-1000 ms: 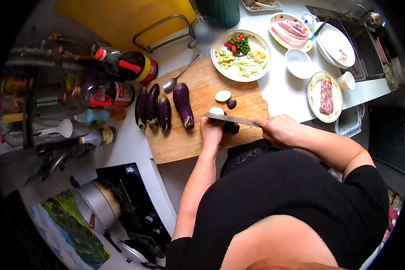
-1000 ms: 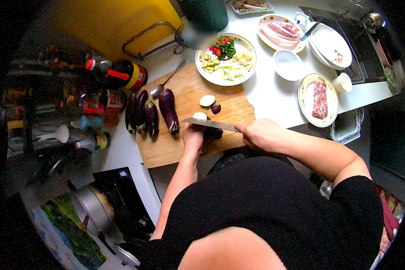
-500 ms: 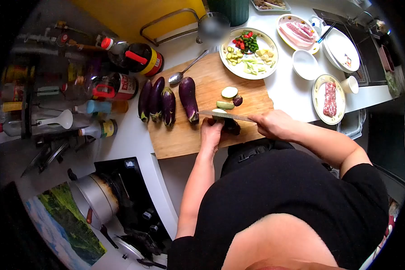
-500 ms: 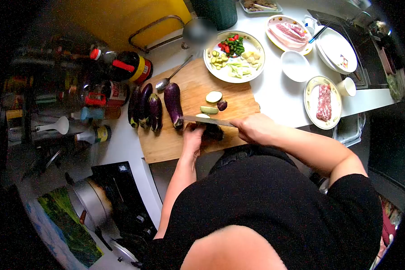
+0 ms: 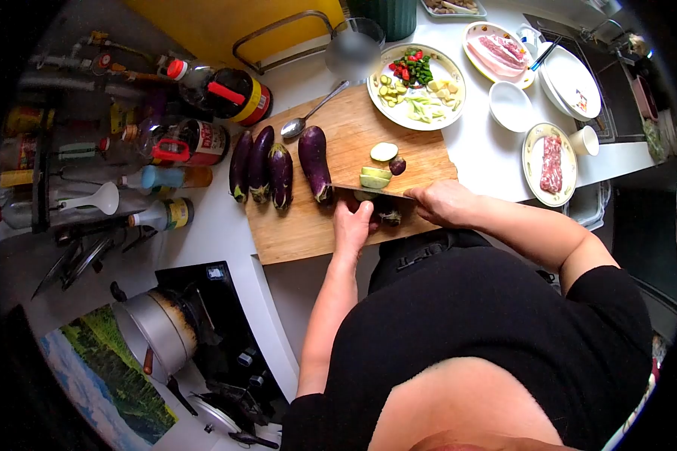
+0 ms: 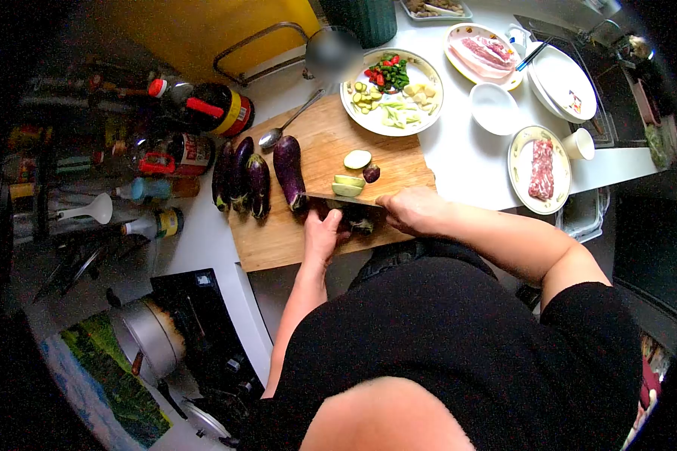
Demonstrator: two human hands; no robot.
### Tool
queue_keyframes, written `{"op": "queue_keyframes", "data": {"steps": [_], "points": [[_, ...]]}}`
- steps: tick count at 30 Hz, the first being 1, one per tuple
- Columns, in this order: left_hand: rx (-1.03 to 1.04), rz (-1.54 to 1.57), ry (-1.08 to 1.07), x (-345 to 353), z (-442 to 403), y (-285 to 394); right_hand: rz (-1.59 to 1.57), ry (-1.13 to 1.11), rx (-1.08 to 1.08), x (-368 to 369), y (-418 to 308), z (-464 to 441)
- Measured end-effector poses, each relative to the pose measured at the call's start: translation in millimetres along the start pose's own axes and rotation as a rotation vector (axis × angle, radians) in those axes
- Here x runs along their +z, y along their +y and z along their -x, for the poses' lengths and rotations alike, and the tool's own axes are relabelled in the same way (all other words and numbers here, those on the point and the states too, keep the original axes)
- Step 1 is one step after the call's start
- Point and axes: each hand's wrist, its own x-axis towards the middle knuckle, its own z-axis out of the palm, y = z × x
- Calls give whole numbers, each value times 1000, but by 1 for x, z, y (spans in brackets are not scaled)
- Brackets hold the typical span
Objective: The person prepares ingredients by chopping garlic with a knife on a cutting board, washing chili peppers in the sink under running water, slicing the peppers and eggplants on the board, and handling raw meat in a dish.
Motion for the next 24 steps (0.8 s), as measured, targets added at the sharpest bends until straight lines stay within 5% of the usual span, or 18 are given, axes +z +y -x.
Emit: {"op": "queue_keyframes", "data": {"steps": [6, 12, 14, 16, 18, 24], "points": [[432, -434, 311, 22, 3, -16, 43, 28, -12, 5, -1, 2], [438, -258, 286, 20, 2, -11, -10, 9, 17, -10, 1, 10], [173, -340, 232, 24, -3, -1, 1, 47, 58, -16, 8, 16], [474, -466, 329, 28, -18, -4, 11, 82, 96, -21, 13, 17], [289, -366, 253, 27, -30, 7, -5, 90, 145, -25, 17, 13], [515, -525, 298, 14, -54, 34, -108, 264, 102, -17, 25, -10]]}}
